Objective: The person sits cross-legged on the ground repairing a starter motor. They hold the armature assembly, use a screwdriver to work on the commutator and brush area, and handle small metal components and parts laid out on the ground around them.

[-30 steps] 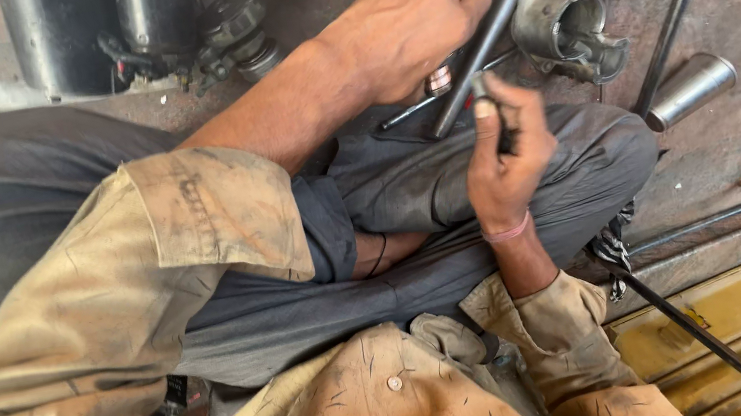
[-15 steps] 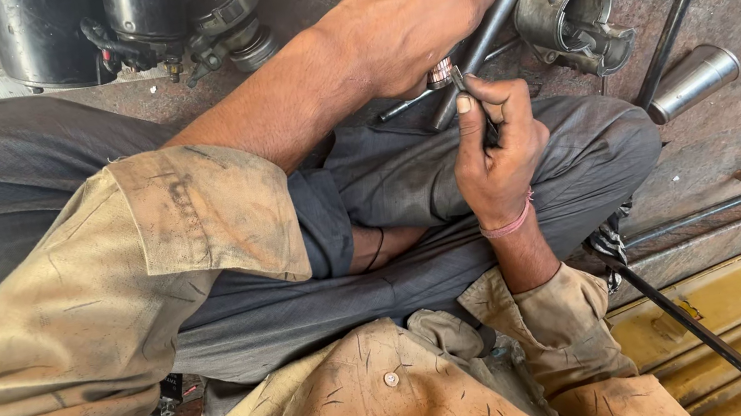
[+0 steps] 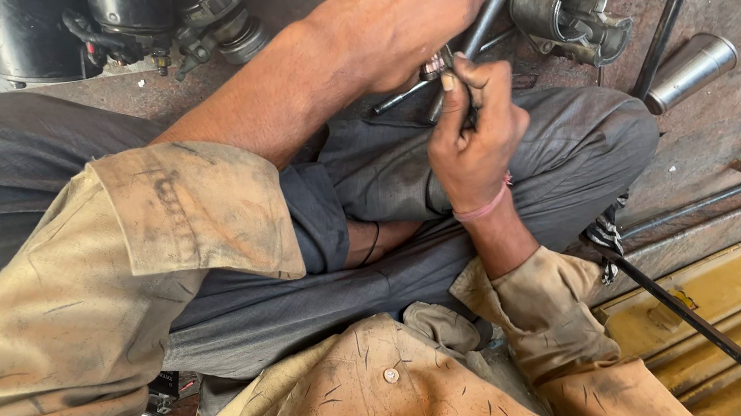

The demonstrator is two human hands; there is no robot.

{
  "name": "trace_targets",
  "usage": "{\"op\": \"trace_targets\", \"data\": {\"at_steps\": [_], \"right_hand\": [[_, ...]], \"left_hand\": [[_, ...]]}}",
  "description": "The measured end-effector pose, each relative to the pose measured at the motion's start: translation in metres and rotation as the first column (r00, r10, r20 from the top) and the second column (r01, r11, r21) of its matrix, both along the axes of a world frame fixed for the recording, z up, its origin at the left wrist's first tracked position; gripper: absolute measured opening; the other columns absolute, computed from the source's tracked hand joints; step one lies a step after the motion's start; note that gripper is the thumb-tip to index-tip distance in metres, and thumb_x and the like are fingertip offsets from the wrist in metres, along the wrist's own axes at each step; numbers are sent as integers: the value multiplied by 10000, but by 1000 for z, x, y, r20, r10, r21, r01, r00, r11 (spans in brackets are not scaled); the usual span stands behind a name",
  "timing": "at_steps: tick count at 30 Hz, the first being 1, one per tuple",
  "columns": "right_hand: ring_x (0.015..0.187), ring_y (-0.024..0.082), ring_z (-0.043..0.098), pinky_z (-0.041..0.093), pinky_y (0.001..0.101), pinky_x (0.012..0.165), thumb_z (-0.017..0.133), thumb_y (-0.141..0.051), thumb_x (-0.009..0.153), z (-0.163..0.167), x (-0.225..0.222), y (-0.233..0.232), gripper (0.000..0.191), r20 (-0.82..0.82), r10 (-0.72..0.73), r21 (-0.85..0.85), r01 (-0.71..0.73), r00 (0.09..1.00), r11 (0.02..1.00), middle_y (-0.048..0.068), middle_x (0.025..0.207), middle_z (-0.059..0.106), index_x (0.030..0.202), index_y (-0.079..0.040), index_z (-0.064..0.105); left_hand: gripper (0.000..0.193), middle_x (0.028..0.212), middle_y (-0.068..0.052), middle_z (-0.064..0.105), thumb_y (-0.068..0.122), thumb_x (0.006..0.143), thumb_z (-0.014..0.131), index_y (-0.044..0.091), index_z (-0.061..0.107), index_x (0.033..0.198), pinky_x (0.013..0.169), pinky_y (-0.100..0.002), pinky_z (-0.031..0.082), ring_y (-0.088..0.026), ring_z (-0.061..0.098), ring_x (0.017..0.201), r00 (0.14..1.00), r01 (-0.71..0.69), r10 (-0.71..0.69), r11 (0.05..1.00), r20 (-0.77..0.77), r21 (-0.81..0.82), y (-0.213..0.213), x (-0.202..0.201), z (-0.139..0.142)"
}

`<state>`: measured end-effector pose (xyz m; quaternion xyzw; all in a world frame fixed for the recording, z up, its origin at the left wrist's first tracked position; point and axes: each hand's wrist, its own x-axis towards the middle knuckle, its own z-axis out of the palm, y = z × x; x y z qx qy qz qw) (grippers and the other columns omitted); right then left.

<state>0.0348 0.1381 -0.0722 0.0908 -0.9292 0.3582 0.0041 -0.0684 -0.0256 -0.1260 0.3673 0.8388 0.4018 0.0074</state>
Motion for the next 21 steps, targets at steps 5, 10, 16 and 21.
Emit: {"op": "trace_targets", "data": {"at_steps": [5, 10, 16, 21], "right_hand": [[819, 285, 736, 554, 372, 724, 599, -41, 1106, -5, 0, -7, 107, -99, -5, 29, 8, 995, 1000, 180, 944, 679, 1159, 51, 588], [783, 294, 732, 531, 376, 675, 634, -23, 1085, 10, 2, -3, 84, -53, 50, 113, -43, 997, 993, 189, 923, 706, 1134, 39, 607], [822, 299, 743, 545, 369, 703, 627, -20, 1099, 12, 2, -1, 91, -19, 51, 92, -49, 999, 995, 192, 975, 721, 1149, 50, 598], [810, 258, 741, 556, 361, 718, 607, -25, 1107, -4, 1, -3, 86, -81, 17, 3, -16, 997, 1000, 180, 935, 697, 1137, 54, 592]], "left_hand": [[298, 1052, -198, 728, 131, 843, 721, -14, 641, 1090, 1094, -532, 359, -348, 636, 1221, 999, -10, 10, 1000, -34, -9, 0, -1, 2], [264, 973, -170, 711, 103, 855, 740, -9, 633, 1068, 1089, -514, 368, -352, 654, 1164, 998, 15, -12, 999, 68, -39, -2, -1, 6], [330, 933, -152, 699, 113, 760, 769, -2, 628, 1035, 1091, -505, 347, -344, 663, 1115, 999, -18, 18, 1000, -45, 2, -2, -3, 4], [327, 929, -155, 704, 112, 775, 774, -11, 629, 1041, 1103, -529, 332, -342, 664, 1110, 1000, 3, -3, 1000, 21, -21, -1, -2, 5]]}}
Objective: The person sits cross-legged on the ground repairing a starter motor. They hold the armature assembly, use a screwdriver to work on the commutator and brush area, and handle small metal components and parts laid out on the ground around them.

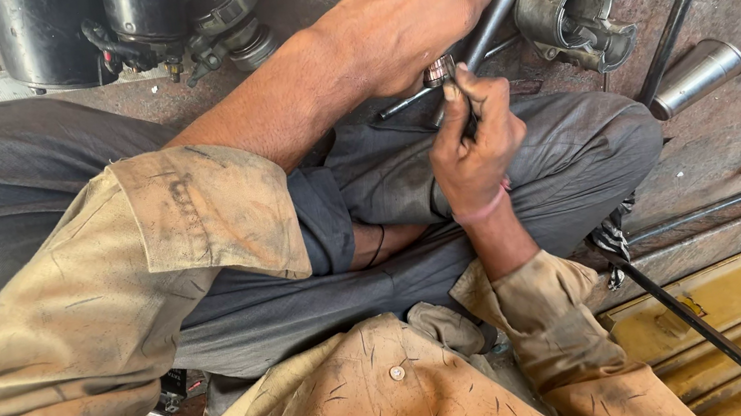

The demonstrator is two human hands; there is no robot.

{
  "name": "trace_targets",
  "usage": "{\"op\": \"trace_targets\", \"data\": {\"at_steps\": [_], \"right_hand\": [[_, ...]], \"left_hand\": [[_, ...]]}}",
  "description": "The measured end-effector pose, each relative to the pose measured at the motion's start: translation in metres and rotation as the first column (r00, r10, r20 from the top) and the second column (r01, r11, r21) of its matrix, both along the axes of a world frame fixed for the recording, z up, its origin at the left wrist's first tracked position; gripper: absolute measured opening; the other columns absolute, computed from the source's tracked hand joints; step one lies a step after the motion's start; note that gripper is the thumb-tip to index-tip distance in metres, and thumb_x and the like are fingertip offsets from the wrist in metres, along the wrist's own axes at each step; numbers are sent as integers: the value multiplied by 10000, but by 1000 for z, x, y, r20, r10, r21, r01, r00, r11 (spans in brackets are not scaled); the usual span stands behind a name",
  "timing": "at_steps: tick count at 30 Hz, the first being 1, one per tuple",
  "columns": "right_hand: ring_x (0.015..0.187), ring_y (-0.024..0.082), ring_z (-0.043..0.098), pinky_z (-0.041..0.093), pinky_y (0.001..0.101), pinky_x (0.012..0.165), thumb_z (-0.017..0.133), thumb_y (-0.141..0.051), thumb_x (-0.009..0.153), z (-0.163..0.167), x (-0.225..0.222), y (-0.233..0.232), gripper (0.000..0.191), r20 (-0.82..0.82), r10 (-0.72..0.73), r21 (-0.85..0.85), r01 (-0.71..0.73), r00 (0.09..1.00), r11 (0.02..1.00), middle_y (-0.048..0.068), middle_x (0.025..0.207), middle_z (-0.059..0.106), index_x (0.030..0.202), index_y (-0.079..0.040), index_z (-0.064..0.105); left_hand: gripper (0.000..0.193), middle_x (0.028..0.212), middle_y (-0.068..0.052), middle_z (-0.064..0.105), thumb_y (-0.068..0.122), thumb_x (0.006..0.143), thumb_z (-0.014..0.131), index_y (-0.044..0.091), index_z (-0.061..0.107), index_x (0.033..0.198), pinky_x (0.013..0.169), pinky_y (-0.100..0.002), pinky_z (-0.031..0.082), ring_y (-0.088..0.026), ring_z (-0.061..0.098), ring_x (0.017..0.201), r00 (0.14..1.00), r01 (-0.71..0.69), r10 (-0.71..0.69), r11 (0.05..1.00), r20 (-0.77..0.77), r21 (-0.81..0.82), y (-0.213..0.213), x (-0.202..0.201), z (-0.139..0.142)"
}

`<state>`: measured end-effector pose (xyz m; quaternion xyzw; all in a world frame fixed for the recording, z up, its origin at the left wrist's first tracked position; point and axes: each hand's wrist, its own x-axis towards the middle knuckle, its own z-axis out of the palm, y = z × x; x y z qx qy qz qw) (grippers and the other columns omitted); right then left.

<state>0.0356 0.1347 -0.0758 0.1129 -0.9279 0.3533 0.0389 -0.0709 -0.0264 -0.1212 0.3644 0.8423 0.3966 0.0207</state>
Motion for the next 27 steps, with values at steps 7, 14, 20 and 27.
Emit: {"op": "trace_targets", "data": {"at_steps": [7, 14, 20, 27], "right_hand": [[816, 237, 734, 558, 343, 726, 587, -15, 1098, -16, 3, 3, 104, -21, -39, -38, 38, 999, 999, 170, 937, 677, 1159, 69, 584], [875, 146, 686, 550, 308, 775, 579, -6, 1111, -20, 9, 2, 81, 35, -85, -156, 90, 996, 984, 144, 968, 680, 1165, 53, 573], [806, 105, 648, 509, 292, 707, 591, -2, 1101, -8, 9, -3, 109, 67, -102, -167, 112, 993, 980, 116, 928, 680, 1196, 51, 599], [755, 73, 584, 472, 269, 674, 623, -10, 1116, 23, 6, 3, 105, 140, -27, -73, 38, 990, 997, 77, 892, 670, 1204, 46, 628]], "left_hand": [[411, 979, -171, 711, 169, 714, 808, -25, 630, 1030, 1079, -536, 343, -353, 657, 1137, 995, -36, 39, 999, -94, 38, 2, 0, 1], [404, 973, -175, 708, 144, 717, 818, -27, 633, 1032, 1091, -540, 352, -353, 654, 1130, 1000, 9, -10, 1000, -28, -14, 1, 3, 2], [422, 924, -162, 672, 146, 674, 825, -20, 624, 1004, 1018, -529, 375, -362, 659, 1048, 1000, 30, -30, 999, 7, 27, -4, 1, 6], [456, 919, -156, 670, 113, 625, 811, -16, 622, 1019, 1024, -523, 368, -368, 662, 1026, 999, 34, -33, 998, -21, 44, -8, 1, 6]]}}
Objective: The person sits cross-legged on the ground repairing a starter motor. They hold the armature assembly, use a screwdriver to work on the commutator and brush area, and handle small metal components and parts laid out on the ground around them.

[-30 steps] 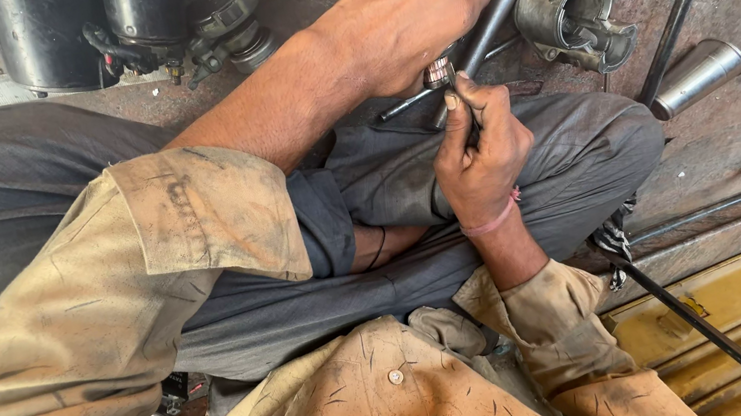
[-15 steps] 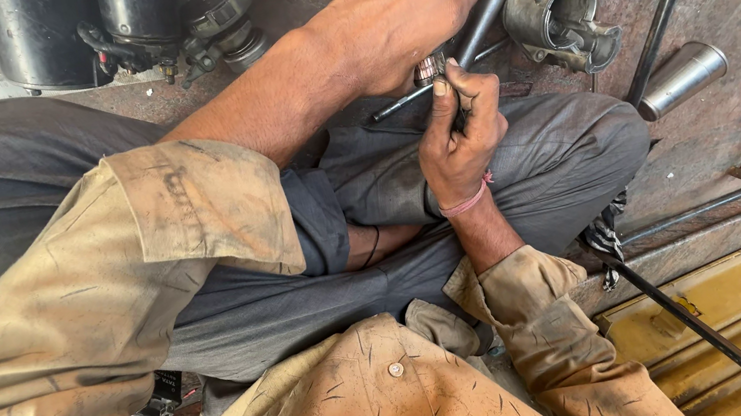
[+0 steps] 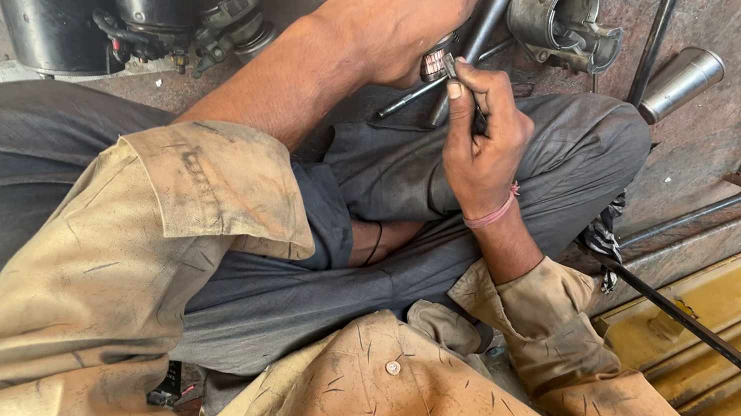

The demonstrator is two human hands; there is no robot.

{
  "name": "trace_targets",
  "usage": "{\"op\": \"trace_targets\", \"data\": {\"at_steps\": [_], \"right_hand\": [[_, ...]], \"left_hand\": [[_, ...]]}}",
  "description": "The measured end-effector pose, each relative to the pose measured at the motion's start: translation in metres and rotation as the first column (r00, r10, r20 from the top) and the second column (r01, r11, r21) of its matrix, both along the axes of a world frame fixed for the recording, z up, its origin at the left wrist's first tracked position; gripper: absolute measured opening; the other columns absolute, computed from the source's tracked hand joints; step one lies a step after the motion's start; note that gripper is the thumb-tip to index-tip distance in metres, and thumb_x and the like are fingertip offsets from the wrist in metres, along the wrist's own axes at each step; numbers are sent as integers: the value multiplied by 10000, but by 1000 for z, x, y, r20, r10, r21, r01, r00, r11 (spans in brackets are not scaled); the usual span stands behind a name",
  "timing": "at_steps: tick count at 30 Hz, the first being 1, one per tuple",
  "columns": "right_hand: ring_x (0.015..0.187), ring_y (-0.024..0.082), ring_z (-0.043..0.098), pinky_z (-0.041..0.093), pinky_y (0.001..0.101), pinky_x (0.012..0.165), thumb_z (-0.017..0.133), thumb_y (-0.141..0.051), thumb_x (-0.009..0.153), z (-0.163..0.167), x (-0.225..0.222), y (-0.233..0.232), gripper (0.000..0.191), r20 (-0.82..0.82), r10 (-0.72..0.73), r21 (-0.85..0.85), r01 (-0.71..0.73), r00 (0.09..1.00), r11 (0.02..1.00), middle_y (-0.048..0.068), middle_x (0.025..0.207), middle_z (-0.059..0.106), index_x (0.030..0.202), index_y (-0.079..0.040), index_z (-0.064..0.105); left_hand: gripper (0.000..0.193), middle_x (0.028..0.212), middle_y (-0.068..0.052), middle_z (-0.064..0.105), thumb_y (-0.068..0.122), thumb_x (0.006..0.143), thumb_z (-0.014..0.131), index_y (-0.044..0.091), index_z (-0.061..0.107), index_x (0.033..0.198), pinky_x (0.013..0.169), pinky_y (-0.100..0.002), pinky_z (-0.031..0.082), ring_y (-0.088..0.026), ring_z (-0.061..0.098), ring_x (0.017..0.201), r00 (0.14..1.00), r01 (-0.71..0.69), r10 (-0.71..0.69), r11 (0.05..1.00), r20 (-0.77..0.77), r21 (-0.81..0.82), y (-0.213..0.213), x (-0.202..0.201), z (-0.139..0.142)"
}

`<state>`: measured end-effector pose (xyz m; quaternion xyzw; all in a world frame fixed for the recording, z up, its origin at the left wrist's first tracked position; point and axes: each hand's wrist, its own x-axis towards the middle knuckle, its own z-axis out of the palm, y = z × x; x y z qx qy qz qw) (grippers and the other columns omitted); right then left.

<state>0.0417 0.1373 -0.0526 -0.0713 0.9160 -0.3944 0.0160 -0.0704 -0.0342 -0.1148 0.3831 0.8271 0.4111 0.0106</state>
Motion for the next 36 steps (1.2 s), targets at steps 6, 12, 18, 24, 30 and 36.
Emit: {"op": "trace_targets", "data": {"at_steps": [6, 12, 18, 24, 30, 36], "right_hand": [[785, 72, 506, 414, 248, 720, 634, -12, 1112, -7, -7, 3, 82, 145, -84, -124, 103, 986, 987, 29, 883, 581, 1165, 49, 638], [1006, 68, 589, 497, 239, 900, 592, -13, 1122, -25, 1, 1, 89, 94, -120, -288, 143, 988, 947, 42, 1079, 592, 1180, 54, 598], [945, 58, 573, 499, 238, 856, 588, -30, 1119, -33, 3, -3, 84, 61, -169, -272, 180, 984, 945, 34, 1029, 587, 1159, 43, 597], [996, 73, 593, 506, 253, 893, 572, -53, 1132, -35, 8, -10, 92, 4, -188, -318, 179, 982, 931, 46, 1063, 610, 1172, 29, 577], [1000, 81, 607, 511, 255, 884, 572, -58, 1124, -44, 10, -13, 96, 16, -235, -345, 226, 972, 911, 54, 1072, 614, 1173, 24, 572], [977, 101, 629, 524, 275, 867, 582, -60, 1129, -19, 3, -13, 108, 27, -145, -309, 146, 989, 940, 79, 1069, 659, 1193, 25, 598]], "left_hand": [[458, 908, -134, 670, 86, 611, 796, -7, 618, 1023, 1052, -524, 373, -342, 669, 1028, 999, -13, 10, 999, -49, -47, 0, 1, -1], [403, 915, -138, 664, 115, 674, 814, 2, 613, 1004, 1026, -536, 385, -343, 661, 1030, 999, -9, 8, 1000, -33, -14, 3, 2, 1], [470, 975, -133, 667, 150, 647, 852, 2, 622, 1029, 971, -511, 435, -337, 649, 1065, 999, -40, 38, 998, -38, -57, 6, 6, 6], [507, 995, -121, 672, 159, 618, 872, 0, 629, 1033, 917, -509, 467, -320, 655, 1061, 995, -65, 58, 995, -86, -74, 8, 9, 6], [485, 1024, -141, 662, 142, 663, 864, -10, 616, 1051, 853, -493, 474, -342, 648, 1059, 997, -56, 53, 996, -57, -65, 9, 10, 0], [503, 987, -148, 658, 155, 636, 842, -6, 599, 1045, 920, -516, 443, -361, 650, 1034, 999, -20, 19, 1000, -46, -21, 3, 9, 5]]}}
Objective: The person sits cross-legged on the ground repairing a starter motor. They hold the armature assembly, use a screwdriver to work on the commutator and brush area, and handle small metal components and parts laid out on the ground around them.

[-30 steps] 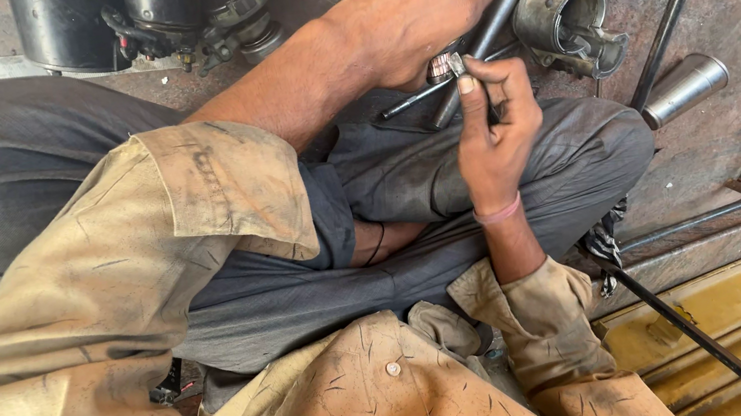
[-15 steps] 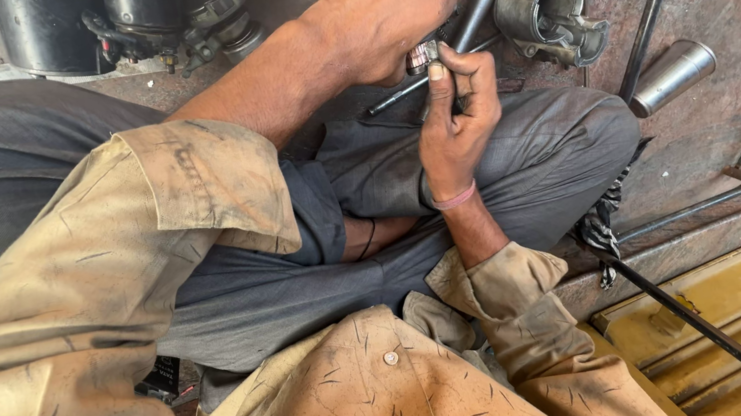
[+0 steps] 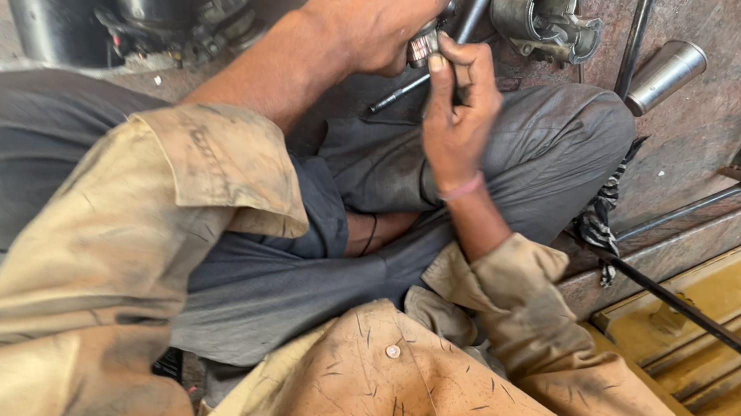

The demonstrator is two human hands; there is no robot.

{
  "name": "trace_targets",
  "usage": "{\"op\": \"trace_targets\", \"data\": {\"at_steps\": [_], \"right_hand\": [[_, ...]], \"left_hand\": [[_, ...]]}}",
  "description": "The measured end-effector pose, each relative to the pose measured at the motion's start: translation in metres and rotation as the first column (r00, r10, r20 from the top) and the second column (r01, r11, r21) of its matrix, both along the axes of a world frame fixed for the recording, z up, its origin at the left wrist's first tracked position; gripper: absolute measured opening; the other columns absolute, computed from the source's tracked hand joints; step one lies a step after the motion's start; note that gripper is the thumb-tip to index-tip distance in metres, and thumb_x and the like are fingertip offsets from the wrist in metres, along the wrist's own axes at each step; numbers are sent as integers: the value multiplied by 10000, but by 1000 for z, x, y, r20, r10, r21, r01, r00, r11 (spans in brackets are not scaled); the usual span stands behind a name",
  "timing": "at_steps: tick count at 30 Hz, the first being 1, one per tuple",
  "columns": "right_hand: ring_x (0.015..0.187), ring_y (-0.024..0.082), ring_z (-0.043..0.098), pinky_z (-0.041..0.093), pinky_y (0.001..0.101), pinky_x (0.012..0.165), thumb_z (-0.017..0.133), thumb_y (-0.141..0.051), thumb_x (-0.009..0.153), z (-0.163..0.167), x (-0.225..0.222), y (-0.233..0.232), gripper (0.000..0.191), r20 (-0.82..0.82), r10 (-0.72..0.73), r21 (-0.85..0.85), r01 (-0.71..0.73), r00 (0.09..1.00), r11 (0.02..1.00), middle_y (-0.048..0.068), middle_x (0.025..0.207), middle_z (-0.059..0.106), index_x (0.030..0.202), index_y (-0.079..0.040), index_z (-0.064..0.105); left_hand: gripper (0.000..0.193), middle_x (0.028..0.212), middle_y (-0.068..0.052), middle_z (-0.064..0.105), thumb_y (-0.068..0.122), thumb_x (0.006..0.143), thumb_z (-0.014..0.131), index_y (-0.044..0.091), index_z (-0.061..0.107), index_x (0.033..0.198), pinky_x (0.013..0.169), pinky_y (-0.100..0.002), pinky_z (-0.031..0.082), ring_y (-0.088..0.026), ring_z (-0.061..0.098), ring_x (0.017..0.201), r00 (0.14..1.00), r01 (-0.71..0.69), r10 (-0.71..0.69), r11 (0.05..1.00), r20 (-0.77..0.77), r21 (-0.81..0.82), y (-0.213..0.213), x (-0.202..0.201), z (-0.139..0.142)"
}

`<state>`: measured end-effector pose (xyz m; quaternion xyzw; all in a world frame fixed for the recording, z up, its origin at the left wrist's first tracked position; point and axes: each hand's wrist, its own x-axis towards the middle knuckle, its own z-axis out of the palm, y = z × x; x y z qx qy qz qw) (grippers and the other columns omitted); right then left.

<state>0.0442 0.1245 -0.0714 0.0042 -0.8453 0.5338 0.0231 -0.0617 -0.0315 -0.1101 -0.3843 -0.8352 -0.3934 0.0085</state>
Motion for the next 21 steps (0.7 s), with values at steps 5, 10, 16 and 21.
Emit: {"op": "trace_targets", "data": {"at_steps": [5, 10, 16, 21], "right_hand": [[989, 288, 769, 587, 372, 831, 638, -46, 1120, 39, -7, 11, 88, -53, 246, 456, -196, 968, 868, 161, 1072, 736, 1191, 3, 653], [888, 359, 736, 556, 425, 743, 647, -43, 1066, 43, -9, 9, 114, -38, 270, 566, -202, 962, 799, 188, 1029, 736, 1164, 9, 675], [899, 337, 760, 587, 399, 771, 618, -54, 1088, 18, -14, 4, 119, -176, 259, 481, -146, 950, 864, 190, 1031, 731, 1167, 26, 656], [910, 346, 753, 579, 410, 782, 622, -41, 1078, 27, -8, 10, 136, -109, 273, 510, -182, 956, 841, 199, 1036, 738, 1185, 31, 665]], "left_hand": [[495, 969, -159, 653, 167, 658, 847, -9, 584, 1039, 968, -531, 415, -377, 645, 1030, 1000, 18, -19, 1000, 23, 2, -4, -1, 1], [546, 963, -134, 663, 152, 587, 859, -3, 599, 1041, 1001, -521, 402, -353, 654, 1040, 1000, -10, 10, 1000, -16, -15, -1, -2, 0], [527, 948, -121, 667, 150, 603, 870, -7, 615, 1037, 1030, -525, 385, -335, 660, 1036, 1000, -18, 18, 996, 3, -92, 3, -1, -1], [540, 947, -129, 670, 151, 587, 866, -6, 610, 1036, 1036, -534, 364, -347, 664, 1038, 1000, -18, 18, 1000, -10, -23, 0, -2, -2]]}}
